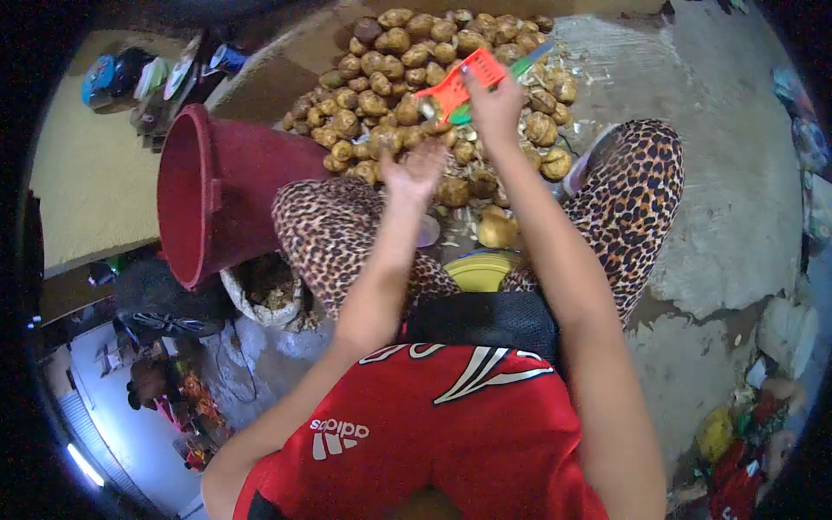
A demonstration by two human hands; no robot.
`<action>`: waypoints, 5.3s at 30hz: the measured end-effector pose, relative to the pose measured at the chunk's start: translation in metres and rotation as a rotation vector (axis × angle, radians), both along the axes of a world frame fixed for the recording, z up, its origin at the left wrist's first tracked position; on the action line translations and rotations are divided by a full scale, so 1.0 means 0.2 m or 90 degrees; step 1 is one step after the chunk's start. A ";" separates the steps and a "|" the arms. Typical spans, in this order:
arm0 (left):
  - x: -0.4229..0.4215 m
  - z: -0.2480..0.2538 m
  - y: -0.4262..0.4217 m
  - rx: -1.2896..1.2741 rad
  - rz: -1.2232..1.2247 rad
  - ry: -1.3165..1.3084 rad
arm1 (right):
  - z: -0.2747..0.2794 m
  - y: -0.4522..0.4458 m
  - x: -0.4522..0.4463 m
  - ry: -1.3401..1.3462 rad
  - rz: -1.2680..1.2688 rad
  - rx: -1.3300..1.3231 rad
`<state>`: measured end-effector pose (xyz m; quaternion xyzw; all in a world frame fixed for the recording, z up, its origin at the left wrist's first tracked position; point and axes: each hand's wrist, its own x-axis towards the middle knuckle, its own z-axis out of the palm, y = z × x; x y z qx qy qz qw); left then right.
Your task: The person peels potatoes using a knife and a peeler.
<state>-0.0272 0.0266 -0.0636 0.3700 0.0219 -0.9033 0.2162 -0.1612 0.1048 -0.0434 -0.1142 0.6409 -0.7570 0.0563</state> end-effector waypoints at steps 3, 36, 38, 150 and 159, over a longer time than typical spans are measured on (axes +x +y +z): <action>0.06 -0.14 -0.21 -0.211 0.031 -0.170 | 0.14 0.20 -0.19 0.014 -0.032 0.008; 0.23 -0.61 -0.21 -0.973 -1.070 -0.472 | -1.29 2.42 0.22 -0.480 -0.415 0.311; 0.29 -0.56 -0.25 -0.876 -1.010 -0.470 | -1.54 2.32 0.35 -0.489 -0.417 0.417; -0.09 0.36 -0.39 -0.356 -0.472 0.120 | 0.29 0.16 -0.73 0.246 0.342 0.672; -0.16 0.37 -0.45 -0.252 -0.322 0.093 | 0.30 0.01 -0.53 -0.101 0.288 0.249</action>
